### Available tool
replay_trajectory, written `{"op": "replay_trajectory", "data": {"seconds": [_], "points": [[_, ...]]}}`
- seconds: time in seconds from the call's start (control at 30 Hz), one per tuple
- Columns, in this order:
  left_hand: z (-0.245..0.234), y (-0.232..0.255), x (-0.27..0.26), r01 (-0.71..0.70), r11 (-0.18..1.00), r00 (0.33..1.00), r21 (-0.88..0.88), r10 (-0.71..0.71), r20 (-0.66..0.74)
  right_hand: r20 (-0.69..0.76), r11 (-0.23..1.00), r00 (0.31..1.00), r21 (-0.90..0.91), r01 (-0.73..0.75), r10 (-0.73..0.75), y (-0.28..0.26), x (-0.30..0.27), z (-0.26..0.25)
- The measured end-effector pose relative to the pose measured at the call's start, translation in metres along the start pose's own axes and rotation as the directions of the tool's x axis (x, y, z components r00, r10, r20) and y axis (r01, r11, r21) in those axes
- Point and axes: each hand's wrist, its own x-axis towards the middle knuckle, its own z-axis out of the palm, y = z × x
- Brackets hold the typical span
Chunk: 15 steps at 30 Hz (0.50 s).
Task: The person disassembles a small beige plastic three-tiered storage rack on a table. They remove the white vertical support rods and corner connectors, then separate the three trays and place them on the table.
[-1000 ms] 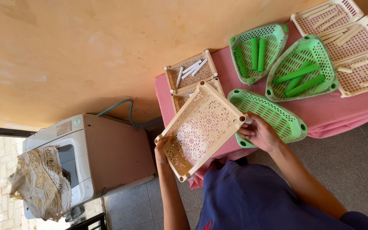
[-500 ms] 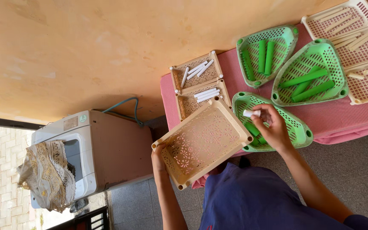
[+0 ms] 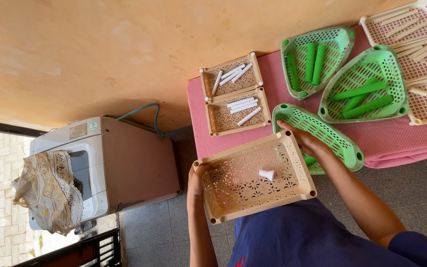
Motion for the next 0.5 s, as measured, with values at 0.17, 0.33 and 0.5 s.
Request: {"op": "replay_trajectory", "data": {"seconds": [0.17,0.33,0.5], "points": [[0.001,0.000,-0.004,0.002,0.998,1.000,0.062,-0.001,-0.016,0.017,0.994,0.996,0.072,-0.087,0.086,0.012,0.004,-0.003],[0.001,-0.006,-0.001,-0.026,0.999,0.999,0.045,0.025,0.031,0.027,0.935,0.988,0.321,-0.151,0.150,0.015,0.003,-0.002],[0.000,-0.015,0.003,0.003,0.998,0.999,0.062,-0.006,0.034,0.389,0.634,0.851,0.768,-0.090,-0.351,0.038,-0.002,0.000]]}}
